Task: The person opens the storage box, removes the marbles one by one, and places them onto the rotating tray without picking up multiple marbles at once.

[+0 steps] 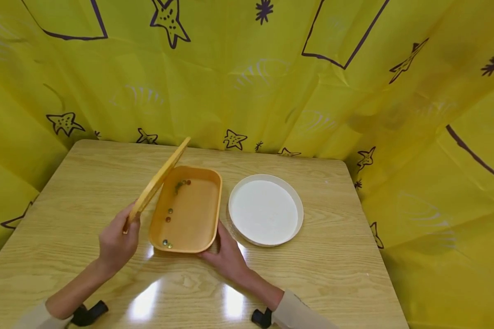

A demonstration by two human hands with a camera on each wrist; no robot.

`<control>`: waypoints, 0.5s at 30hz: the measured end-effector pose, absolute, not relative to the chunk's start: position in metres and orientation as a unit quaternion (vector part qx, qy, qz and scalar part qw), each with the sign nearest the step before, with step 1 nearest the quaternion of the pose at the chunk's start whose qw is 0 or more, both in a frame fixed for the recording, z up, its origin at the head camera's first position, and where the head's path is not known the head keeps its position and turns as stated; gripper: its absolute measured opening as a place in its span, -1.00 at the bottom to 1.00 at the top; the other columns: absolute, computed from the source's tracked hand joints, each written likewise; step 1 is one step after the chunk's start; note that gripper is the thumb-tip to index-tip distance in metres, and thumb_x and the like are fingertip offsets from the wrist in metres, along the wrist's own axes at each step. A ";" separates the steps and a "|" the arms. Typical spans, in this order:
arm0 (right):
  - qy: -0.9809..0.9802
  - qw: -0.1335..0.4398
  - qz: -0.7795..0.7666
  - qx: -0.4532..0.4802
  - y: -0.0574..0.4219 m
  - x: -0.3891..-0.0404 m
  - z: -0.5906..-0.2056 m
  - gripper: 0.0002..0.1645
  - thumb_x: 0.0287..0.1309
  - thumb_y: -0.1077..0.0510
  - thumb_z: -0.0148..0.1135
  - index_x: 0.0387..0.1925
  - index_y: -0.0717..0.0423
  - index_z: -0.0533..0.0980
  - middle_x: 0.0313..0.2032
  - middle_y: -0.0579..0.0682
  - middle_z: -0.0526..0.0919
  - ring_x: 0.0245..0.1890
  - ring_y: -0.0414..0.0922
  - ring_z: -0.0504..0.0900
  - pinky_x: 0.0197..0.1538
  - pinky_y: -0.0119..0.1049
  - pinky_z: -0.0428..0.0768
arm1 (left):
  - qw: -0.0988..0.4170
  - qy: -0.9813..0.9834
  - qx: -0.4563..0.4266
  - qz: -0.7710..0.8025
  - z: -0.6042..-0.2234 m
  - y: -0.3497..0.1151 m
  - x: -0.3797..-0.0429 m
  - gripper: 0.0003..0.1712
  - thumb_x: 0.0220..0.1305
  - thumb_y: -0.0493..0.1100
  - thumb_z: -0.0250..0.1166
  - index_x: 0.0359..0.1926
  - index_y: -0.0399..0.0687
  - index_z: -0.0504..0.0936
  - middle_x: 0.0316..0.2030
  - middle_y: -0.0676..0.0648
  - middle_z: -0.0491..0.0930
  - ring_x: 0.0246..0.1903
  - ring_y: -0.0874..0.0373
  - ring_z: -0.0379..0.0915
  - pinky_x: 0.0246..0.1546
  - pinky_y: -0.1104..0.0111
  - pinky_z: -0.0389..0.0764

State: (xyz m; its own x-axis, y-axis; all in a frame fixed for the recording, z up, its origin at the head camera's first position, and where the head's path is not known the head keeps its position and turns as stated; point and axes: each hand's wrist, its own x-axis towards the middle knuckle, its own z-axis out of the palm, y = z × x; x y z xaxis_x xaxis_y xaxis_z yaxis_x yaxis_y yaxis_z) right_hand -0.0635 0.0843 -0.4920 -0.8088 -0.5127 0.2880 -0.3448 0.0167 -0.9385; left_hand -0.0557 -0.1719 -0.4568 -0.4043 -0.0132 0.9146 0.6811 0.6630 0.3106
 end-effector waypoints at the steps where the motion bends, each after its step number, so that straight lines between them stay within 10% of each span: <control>1: 0.708 0.065 -0.634 -0.305 0.084 -0.064 -0.492 0.17 -0.01 0.54 0.42 0.54 0.23 -0.01 0.29 0.41 0.34 0.17 0.32 0.46 0.18 -0.05 0.49 | 0.505 -0.763 -0.203 -0.349 -0.455 -0.174 -0.057 -0.54 0.56 -0.13 0.04 -0.09 -0.56 0.59 -0.40 -0.28 0.67 -0.50 0.25 0.57 -0.53 0.61 0.50; 4: 0.699 0.066 -0.640 -0.312 0.083 -0.065 -0.493 0.18 0.01 0.53 0.41 0.55 0.18 -0.03 0.32 0.42 0.30 0.20 0.35 0.43 0.18 0.05 0.45 | 0.507 -0.760 -0.153 -0.378 -0.450 -0.180 -0.059 -0.51 0.54 -0.09 0.09 -0.16 -0.57 0.60 -0.61 -0.23 0.52 -0.71 0.25 0.19 -0.74 0.48 0.24; 15: 0.675 0.102 -0.661 -0.310 0.085 -0.068 -0.500 0.26 0.04 0.49 0.42 0.58 0.00 -0.10 0.40 0.40 0.17 0.32 0.33 0.30 0.27 0.12 0.33 | 0.356 -0.692 0.145 -0.611 -0.417 -0.210 -0.065 -0.83 0.49 -0.28 0.08 -0.16 -0.30 0.58 -0.49 0.03 0.53 -0.54 0.35 0.43 -0.56 0.60 0.40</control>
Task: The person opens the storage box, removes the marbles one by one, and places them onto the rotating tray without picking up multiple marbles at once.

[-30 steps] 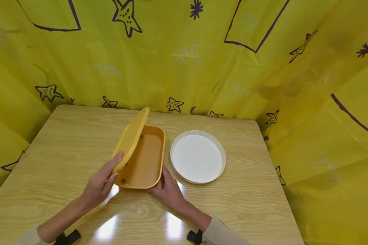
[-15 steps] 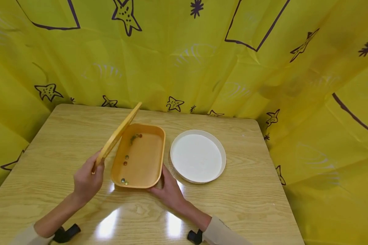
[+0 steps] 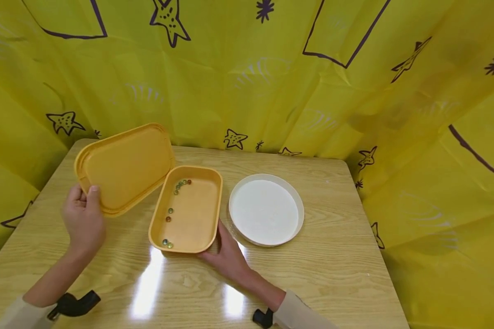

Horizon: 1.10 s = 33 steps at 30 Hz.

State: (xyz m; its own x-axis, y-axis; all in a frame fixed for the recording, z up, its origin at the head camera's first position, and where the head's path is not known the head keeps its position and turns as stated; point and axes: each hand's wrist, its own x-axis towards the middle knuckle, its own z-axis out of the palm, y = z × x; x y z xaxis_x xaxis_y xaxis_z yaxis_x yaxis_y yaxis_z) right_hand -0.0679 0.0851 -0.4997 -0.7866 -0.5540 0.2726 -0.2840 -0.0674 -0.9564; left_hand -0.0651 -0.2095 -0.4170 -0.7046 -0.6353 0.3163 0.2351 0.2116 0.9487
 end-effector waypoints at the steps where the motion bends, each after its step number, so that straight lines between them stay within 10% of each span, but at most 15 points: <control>1: 0.679 0.103 -0.658 -0.310 0.086 -0.068 -0.501 0.27 0.04 0.48 0.43 0.58 0.01 -0.12 0.42 0.39 0.14 0.34 0.32 0.27 0.29 0.11 0.31 | 0.344 -0.664 0.165 -0.643 -0.416 -0.213 -0.067 -0.84 0.49 -0.28 0.08 -0.17 -0.26 0.57 -0.44 0.03 0.55 -0.47 0.33 0.50 -0.50 0.61 0.46; 13: 0.826 0.116 -0.510 -0.209 0.102 -0.066 -0.492 0.18 0.24 0.01 0.39 0.58 0.13 -0.19 0.54 0.06 -0.02 0.47 0.03 0.11 0.38 0.02 0.23 | 0.277 -0.368 0.257 -0.849 -0.433 -0.247 -0.074 -0.72 0.49 -0.36 0.03 0.13 -0.30 0.52 0.17 -0.13 0.45 0.19 0.11 0.43 -0.05 0.50 0.55; 33: 0.856 0.061 -0.446 -0.253 0.108 -0.081 -0.490 -0.20 0.40 0.06 0.20 0.50 0.23 0.12 0.52 0.14 0.05 0.49 0.05 0.05 0.40 0.11 0.17 | 0.180 -0.345 0.371 -0.843 -0.471 -0.296 -0.062 -0.41 0.50 -0.27 0.05 0.49 -0.04 0.24 0.36 0.08 0.31 0.16 0.40 0.39 -0.17 0.63 0.51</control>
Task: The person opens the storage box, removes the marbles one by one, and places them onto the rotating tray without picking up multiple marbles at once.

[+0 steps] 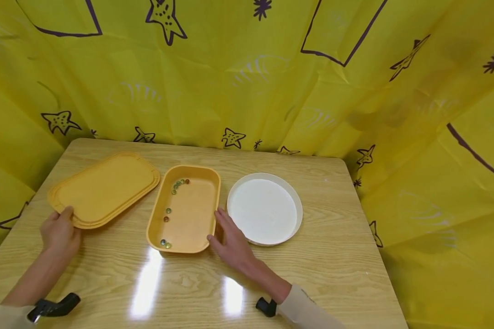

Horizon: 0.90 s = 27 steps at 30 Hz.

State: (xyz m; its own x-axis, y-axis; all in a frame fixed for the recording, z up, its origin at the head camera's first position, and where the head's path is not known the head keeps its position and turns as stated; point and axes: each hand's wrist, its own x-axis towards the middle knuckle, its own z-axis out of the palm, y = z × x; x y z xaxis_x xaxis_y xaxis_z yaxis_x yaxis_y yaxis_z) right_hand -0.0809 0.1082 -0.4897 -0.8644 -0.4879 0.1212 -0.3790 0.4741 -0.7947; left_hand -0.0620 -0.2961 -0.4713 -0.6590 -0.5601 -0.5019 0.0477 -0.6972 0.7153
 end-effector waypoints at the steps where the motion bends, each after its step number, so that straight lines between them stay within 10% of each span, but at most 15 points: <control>1: 0.857 0.061 -0.444 -0.254 0.108 -0.081 -0.490 -0.20 0.39 0.06 0.20 0.50 0.23 0.12 0.52 0.14 0.05 0.49 0.05 0.05 0.39 0.11 0.17 | 0.168 -0.362 0.378 -0.836 -0.472 -0.299 -0.060 -0.41 0.50 -0.24 0.06 0.49 -0.02 0.25 0.27 0.08 0.41 -0.01 0.39 0.50 -0.29 0.63 0.52; 5: 0.861 0.056 -0.435 -0.259 0.109 -0.082 -0.490 -0.19 0.39 0.07 0.21 0.50 0.26 0.13 0.51 0.16 0.06 0.48 0.05 0.07 0.39 0.09 0.18 | 0.142 -0.417 0.404 -0.802 -0.474 -0.308 -0.055 -0.73 0.45 -0.21 0.15 0.10 0.02 0.64 -0.31 0.10 0.60 -0.68 0.35 0.31 -0.67 0.51 0.36; 11: 0.866 0.055 -0.422 -0.263 0.108 -0.082 -0.489 -0.19 0.38 0.07 0.22 0.50 0.25 0.13 0.51 0.15 0.06 0.48 0.02 0.07 0.39 0.06 0.20 | 0.099 -0.519 0.387 -0.756 -0.481 -0.326 -0.049 -0.74 0.37 -0.20 0.27 -0.51 0.00 0.65 -0.53 0.10 0.56 -0.67 0.33 0.44 -0.61 0.54 0.51; 27: 0.871 0.053 -0.409 -0.268 0.108 -0.084 -0.489 -0.19 0.39 0.07 0.21 0.50 0.26 0.12 0.51 0.18 0.06 0.48 0.03 0.07 0.38 0.07 0.21 | -0.091 -0.830 0.265 -0.483 -0.487 -0.370 -0.040 -0.41 0.44 0.16 0.12 -0.42 -0.29 0.67 -0.57 0.05 0.61 -0.52 0.25 0.50 -0.49 0.46 0.48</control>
State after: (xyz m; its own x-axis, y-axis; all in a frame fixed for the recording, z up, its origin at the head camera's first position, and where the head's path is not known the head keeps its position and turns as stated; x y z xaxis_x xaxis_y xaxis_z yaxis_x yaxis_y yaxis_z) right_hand -0.0843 0.1080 -0.4885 -0.8506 -0.5102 0.1268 -0.4237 0.5224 -0.7400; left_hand -0.0404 -0.3703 -0.4868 -0.8425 -0.3526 -0.4073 -0.5284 0.3932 0.7525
